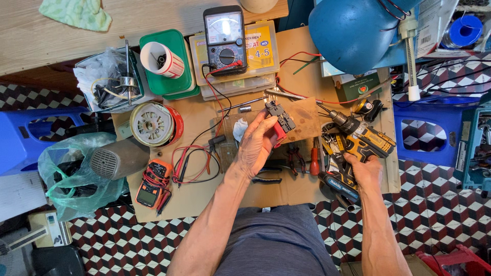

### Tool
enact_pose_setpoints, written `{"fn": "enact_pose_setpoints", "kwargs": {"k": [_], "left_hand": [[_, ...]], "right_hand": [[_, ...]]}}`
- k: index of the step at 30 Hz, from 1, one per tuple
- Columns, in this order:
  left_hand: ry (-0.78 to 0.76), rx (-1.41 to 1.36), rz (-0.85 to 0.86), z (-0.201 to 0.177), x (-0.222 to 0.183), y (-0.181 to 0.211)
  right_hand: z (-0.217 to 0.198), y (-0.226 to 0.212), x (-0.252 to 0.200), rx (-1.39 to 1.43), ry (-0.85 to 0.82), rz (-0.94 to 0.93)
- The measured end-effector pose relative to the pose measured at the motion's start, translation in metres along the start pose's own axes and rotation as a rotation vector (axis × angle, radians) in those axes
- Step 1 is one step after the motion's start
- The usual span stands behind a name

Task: The person disassembles and reassembles a small electrical motor or switch using a cordless drill and pliers. They remove screws, separate housing parts, and then reattach components, occasionally using a multimeter to check connections.

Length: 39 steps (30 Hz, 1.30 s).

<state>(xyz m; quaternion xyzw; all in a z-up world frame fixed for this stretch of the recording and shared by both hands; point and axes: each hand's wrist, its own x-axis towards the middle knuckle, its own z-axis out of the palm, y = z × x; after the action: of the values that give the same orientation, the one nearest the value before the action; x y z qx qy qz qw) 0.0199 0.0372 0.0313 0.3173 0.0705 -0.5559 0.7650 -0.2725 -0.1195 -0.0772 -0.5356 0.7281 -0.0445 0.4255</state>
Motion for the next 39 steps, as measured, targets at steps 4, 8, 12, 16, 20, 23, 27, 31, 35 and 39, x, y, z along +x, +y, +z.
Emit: {"fn": "enact_pose_setpoints", "kwargs": {"k": [4, 8, 12, 16, 20, 23, 27, 31, 35, 39], "left_hand": [[-0.004, -0.008, 0.017, -0.005, 0.002, -0.004], [-0.035, 0.004, 0.035, -0.008, 0.002, -0.006], [-0.043, 0.012, 0.04, -0.008, 0.002, -0.005], [-0.046, -0.009, 0.034, -0.006, 0.001, -0.003], [0.001, 0.009, 0.014, -0.005, 0.0, -0.002], [-0.01, 0.013, 0.013, -0.006, -0.001, -0.002], [-0.006, 0.014, 0.022, -0.008, 0.0, -0.003], [-0.01, 0.038, 0.028, -0.01, 0.001, -0.001], [0.053, 0.255, 0.014, -0.01, 0.0, 0.0], [0.087, 0.42, 0.054, -0.012, 0.005, -0.005]], "right_hand": [[0.001, 0.006, 0.005, 0.03, -0.001, 0.0], [0.001, 0.005, 0.006, -0.004, 0.004, -0.001], [-0.001, -0.002, 0.0, -0.02, 0.008, 0.006], [-0.003, -0.01, -0.007, -0.044, 0.004, 0.036], [-0.003, -0.011, -0.008, -0.014, 0.005, 0.015], [-0.001, -0.007, -0.006, 0.006, 0.007, 0.021], [-0.001, -0.002, -0.001, -0.026, 0.01, -0.006], [-0.004, -0.006, -0.003, 0.107, -0.039, -0.009], [-0.016, -0.011, -0.022, 0.434, -0.124, 0.012], [-0.044, -0.021, -0.063, 0.446, -0.029, -0.054]]}}
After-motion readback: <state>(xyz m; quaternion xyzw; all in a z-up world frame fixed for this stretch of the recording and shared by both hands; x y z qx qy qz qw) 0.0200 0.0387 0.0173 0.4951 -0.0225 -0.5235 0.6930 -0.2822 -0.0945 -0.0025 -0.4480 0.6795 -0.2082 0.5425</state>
